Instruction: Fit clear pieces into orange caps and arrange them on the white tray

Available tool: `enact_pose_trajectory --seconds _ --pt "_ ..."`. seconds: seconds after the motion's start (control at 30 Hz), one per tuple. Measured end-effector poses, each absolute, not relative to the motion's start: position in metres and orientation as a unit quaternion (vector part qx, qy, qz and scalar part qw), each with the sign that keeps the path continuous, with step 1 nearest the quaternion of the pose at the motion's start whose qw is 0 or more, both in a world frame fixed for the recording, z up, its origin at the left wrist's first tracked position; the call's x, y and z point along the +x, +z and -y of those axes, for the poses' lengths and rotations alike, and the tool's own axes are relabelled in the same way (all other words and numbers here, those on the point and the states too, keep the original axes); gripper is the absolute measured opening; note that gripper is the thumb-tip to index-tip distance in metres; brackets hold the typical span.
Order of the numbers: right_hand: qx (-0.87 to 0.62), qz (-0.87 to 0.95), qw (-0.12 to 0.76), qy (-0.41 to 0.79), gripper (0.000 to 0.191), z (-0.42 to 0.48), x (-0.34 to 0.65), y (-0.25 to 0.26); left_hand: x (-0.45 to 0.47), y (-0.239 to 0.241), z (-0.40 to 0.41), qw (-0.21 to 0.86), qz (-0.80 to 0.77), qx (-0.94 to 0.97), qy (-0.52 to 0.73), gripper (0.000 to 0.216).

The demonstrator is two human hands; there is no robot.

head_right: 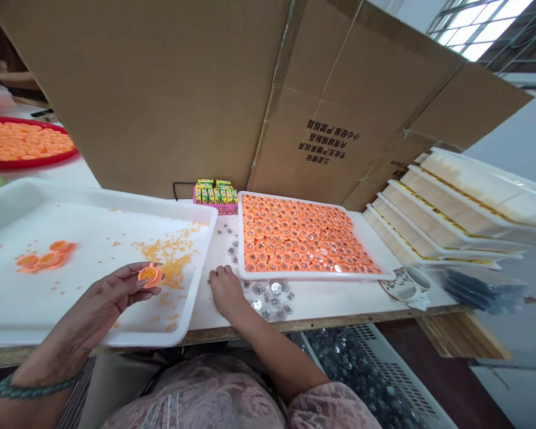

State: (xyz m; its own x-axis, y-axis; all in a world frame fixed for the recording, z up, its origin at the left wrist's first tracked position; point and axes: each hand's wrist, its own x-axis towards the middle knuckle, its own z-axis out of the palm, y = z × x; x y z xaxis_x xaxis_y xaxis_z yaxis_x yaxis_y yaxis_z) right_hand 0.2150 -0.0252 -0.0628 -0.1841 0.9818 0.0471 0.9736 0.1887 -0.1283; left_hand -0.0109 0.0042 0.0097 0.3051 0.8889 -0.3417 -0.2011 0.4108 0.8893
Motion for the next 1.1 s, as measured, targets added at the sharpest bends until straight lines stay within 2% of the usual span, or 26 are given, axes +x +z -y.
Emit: enact_pose_trajectory --seconds 0.3,0.37,0.43,0.57,0.67,0.83,1.0,1.1 --pt "-0.659 0.748 0.072 0.046 0.023 0.074 0.233 -0.065 -0.012 0.004 -0.006 0.696 -0.447 0.409 0.386 0.032" --pt "-0.650 0.747 0.123 0.075 0.026 0.075 0.234 -0.065 -0.012 0.003 -0.006 0.692 -0.448 0.411 0.390 0.033" --pt "-0.639 0.729 0.209 0.130 0.027 0.075 0.235 -0.066 -0.012 0.003 -0.006 0.690 -0.450 0.411 0.391 0.033" --pt "-0.638 0.604 0.368 0.304 0.023 0.071 0.238 -0.074 -0.011 0.003 -0.006 0.684 -0.460 0.411 0.390 0.034" --pt "-0.643 0.517 0.403 0.396 0.020 0.072 0.244 -0.080 -0.011 0.003 -0.006 0.680 -0.465 0.413 0.388 0.035" --pt "-0.646 0.495 0.408 0.414 0.015 0.075 0.250 -0.079 -0.010 0.001 -0.006 0.681 -0.465 0.418 0.382 0.035" --pt "-0.575 0.445 0.488 0.482 0.030 0.075 0.247 -0.063 -0.009 0.002 -0.005 0.677 -0.463 0.429 0.379 0.034" --pt "-0.512 0.429 0.522 0.530 0.030 0.073 0.241 -0.046 -0.008 0.002 -0.004 0.675 -0.462 0.435 0.376 0.036"
